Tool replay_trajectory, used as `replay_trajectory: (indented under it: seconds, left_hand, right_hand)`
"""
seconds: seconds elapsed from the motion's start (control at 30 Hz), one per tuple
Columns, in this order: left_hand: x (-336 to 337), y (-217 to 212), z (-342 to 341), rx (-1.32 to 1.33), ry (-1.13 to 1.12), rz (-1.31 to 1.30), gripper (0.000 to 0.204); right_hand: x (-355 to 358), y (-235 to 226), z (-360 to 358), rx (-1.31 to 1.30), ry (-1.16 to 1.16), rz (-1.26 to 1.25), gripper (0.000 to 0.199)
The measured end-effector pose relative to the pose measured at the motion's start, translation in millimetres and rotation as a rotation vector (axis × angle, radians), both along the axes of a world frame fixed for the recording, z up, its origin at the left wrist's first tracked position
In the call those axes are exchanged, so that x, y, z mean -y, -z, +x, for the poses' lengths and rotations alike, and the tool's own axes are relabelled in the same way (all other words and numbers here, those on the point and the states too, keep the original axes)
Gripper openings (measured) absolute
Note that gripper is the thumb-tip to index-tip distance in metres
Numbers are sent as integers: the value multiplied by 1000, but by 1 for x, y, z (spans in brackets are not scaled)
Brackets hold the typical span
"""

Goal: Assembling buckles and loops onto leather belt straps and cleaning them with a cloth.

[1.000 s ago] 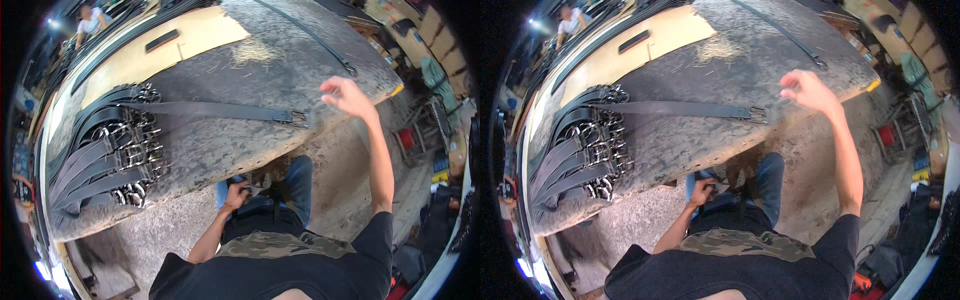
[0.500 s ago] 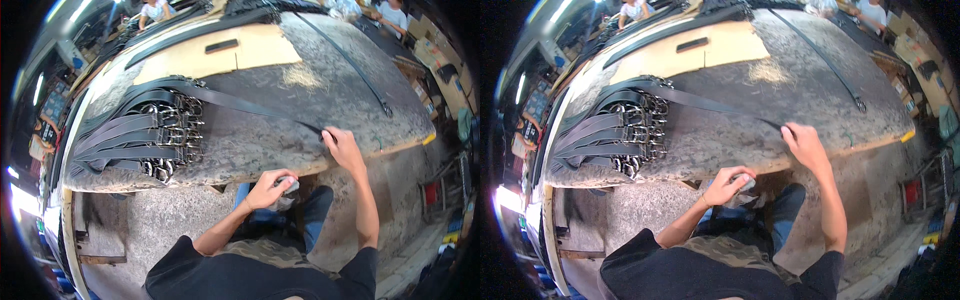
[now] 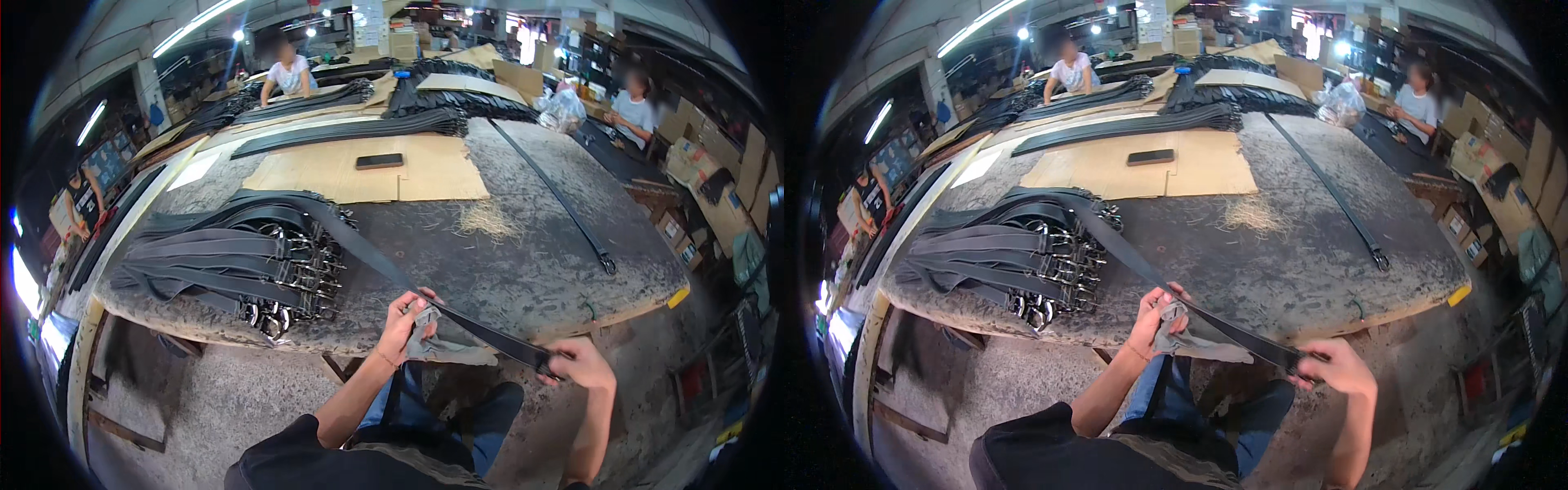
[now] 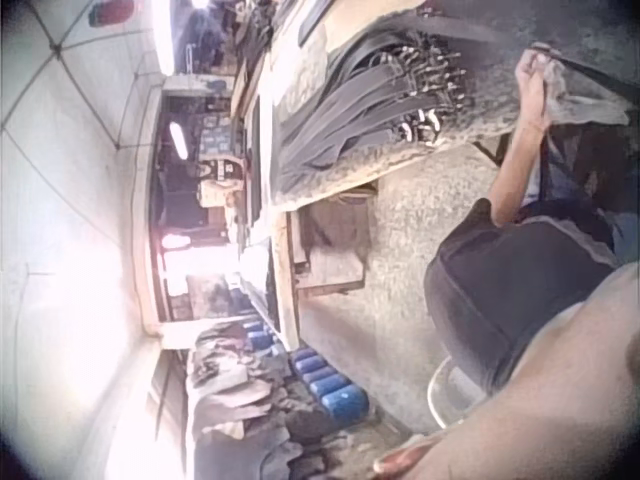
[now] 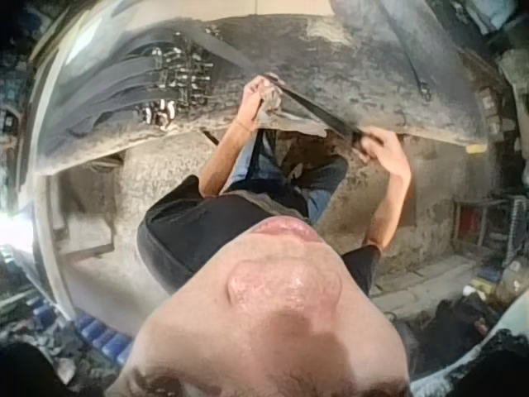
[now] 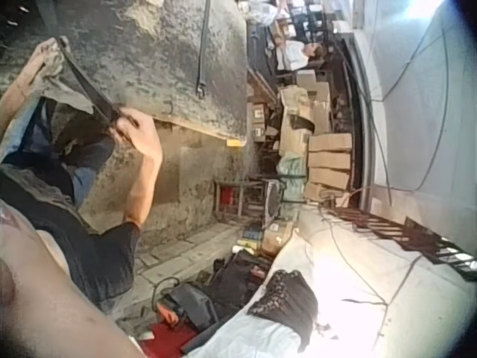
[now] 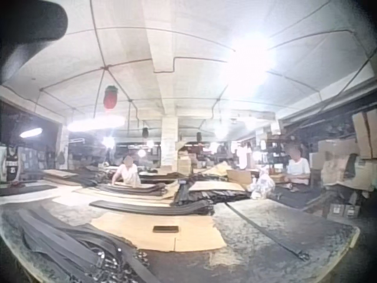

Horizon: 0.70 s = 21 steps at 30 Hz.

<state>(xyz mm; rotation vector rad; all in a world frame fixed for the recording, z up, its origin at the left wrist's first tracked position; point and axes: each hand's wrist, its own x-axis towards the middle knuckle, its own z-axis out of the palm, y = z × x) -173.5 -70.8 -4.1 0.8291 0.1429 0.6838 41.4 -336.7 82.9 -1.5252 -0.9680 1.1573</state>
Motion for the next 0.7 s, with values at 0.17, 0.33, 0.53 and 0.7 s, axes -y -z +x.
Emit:
replay_trajectory:
  seconds: [0.17, 0.33, 0.53, 0.7]
  left_hand:
    - [-26, -27, 2, 211, -46, 74, 27]
    - [-75, -67, 10, 287, -171, 55, 26]
    - [-148, -121, 60, 325, -318, 69, 18]
    - [-204, -167, 98, 291, -517, 306, 32]
  right_hand:
    - [67, -18, -1, 79, 72, -32, 28]
    - [122, -21, 1, 121, 182, 120, 22]
    - [207, -22, 3, 284, 429, 84, 28]
    - [228, -18, 8, 367, 660, 57, 34]
